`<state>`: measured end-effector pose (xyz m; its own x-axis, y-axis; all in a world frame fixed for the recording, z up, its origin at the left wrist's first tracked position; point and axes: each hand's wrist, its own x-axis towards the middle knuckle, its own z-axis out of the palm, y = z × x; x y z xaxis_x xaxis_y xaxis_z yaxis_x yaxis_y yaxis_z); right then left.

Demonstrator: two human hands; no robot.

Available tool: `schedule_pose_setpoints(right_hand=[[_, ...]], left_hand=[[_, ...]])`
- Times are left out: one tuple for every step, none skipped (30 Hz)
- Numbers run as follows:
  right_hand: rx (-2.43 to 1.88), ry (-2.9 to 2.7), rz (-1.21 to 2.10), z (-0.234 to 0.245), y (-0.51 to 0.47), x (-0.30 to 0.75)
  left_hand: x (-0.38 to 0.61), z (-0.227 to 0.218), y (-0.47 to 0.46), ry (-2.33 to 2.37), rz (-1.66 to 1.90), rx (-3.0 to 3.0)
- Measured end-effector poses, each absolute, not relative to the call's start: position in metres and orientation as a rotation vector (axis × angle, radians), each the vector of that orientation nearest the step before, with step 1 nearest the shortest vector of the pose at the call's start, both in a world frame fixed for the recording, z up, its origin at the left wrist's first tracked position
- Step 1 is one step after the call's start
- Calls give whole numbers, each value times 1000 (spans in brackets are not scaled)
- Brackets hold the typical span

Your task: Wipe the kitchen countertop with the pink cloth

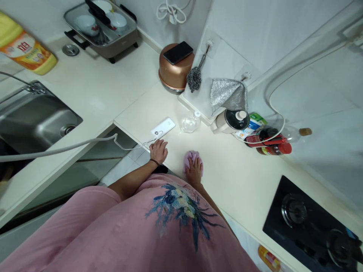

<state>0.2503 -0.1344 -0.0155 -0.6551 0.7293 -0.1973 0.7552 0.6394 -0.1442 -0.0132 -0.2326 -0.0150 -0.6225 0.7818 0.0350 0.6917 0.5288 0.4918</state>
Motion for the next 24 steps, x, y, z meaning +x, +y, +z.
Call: schedule_pose_setpoints(right_hand=[[1282,2736,-331,-14,-128,242],[1312,2739,-340,-13,-121,233],[1332,2739,-349,-12,-113,222],[1338,2735,-358,-11,-105,211],[1330,2729,-365,-10,-97,199],[1311,2724,-368,-8,-89,188],[1280,2725,-367,-7,-84,177],[1233,2736,-365,-5,-81,167],[1168,2758,-361,-4,-80,158],[1085,2787,-360,-3,-83,152],[987,2818,-363,-1,-88,148],[883,2846,-372,-1,-96,146],[786,2869,-384,0,-104,147],[707,2884,-396,0,-113,151],[651,2894,-408,0,-122,157],[622,2898,-417,0,-130,167],[618,2898,-420,-1,-136,179],[636,2894,-420,-3,-141,194],[674,2884,-416,-4,-144,211],[731,2868,-408,-6,-145,229],[809,2845,-396,-8,-145,249],[906,2815,-381,-10,-144,268],[1017,2776,-364,-12,-141,286],[1137,2730,-346,-14,-136,304]], left_hand=[[-13,-15,-233,2580,697,1260],[-13,-15,-233,2583,688,1264],[-13,-15,-233,2585,677,1270],[-13,-14,-233,2585,663,1281],[-13,-14,-233,2582,651,1297],[-13,-14,-233,2573,639,1321],[-14,-14,-233,2559,630,1351],[-14,-14,-233,2537,623,1390],[-15,-15,-232,2506,617,1440],[-16,-15,-232,2468,611,1497],[-17,-16,-231,2426,602,1559],[-18,-16,-230,2385,592,1618],[-18,-17,-230,2353,581,1668],[-19,-17,-229,2330,572,1706],[-19,-17,-229,2318,567,1730],[-20,-18,-228,2312,566,1743],[-20,-18,-228,2309,568,1751],[-20,-18,-228,2306,573,1755],[-20,-19,-228,2301,578,1758],[-20,-20,-228,2295,583,1760],[-21,-21,-228,2288,586,1763],[-21,-22,-228,2279,587,1768],[-21,-23,-228,2268,584,1776],[-21,-25,-227,2252,577,1791]])
